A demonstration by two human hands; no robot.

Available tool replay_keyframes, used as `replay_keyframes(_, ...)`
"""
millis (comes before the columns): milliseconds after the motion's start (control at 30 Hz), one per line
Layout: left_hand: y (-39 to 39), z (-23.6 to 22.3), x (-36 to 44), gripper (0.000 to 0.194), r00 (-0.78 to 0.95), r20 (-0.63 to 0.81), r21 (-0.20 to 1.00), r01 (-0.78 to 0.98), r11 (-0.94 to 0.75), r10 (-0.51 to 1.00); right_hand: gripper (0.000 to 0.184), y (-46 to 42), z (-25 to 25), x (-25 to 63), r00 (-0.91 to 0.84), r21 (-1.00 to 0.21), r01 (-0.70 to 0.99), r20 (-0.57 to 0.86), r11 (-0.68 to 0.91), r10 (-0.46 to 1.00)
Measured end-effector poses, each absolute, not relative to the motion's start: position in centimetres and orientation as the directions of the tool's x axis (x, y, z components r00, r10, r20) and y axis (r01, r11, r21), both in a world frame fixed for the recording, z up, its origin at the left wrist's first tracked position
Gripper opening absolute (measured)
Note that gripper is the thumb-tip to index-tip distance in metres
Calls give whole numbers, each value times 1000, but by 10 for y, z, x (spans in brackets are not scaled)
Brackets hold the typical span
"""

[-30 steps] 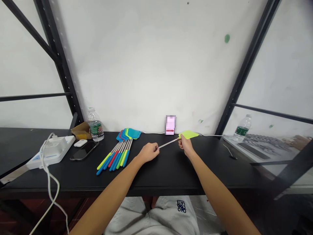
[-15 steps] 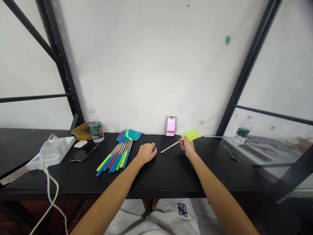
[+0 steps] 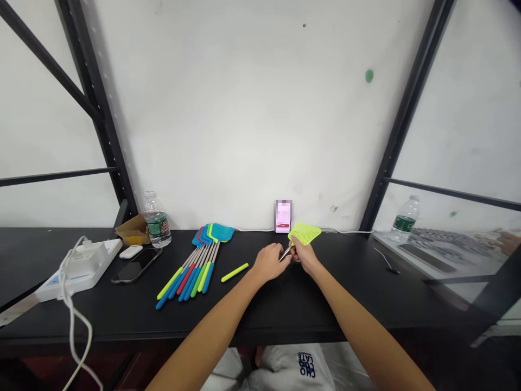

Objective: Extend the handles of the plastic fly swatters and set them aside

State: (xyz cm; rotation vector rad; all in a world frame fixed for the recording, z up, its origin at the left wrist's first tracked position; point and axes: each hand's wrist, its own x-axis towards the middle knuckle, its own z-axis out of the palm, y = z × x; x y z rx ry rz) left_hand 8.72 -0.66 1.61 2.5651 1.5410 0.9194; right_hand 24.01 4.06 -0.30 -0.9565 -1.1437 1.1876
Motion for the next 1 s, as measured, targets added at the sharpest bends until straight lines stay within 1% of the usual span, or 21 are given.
replay_keyframes(67, -2, 13, 101, 24, 340, 424, 355, 790, -499, 840, 36, 39, -3, 240, 7, -976, -156, 153, 152, 988)
replay_keyframes(333, -5, 8, 100, 24, 315, 383, 381, 803, -459, 868, 35, 38, -6, 237, -39, -990, -48, 136, 134, 990)
replay_keyframes(533, -3, 9, 99, 26, 271, 353, 435, 800, -414, 896, 34, 32, -5, 232, -135, -993, -16, 116, 115, 984)
replay_keyframes(767, -4, 12, 101, 23, 244, 393, 464, 780, -420, 887, 40, 34, -1, 236, -135, -991, -51, 129, 124, 982)
replay_keyframes(867, -4, 11, 102, 23, 236, 418, 505, 742, -441, 877, 42, 34, 0, 237, -148, -988, -48, 151, 145, 977)
replay_keyframes(1000, 0, 7, 104, 25, 230, 469, 575, 653, -492, 853, 44, 37, 2, 237, -121, -981, -64, 192, 186, 974)
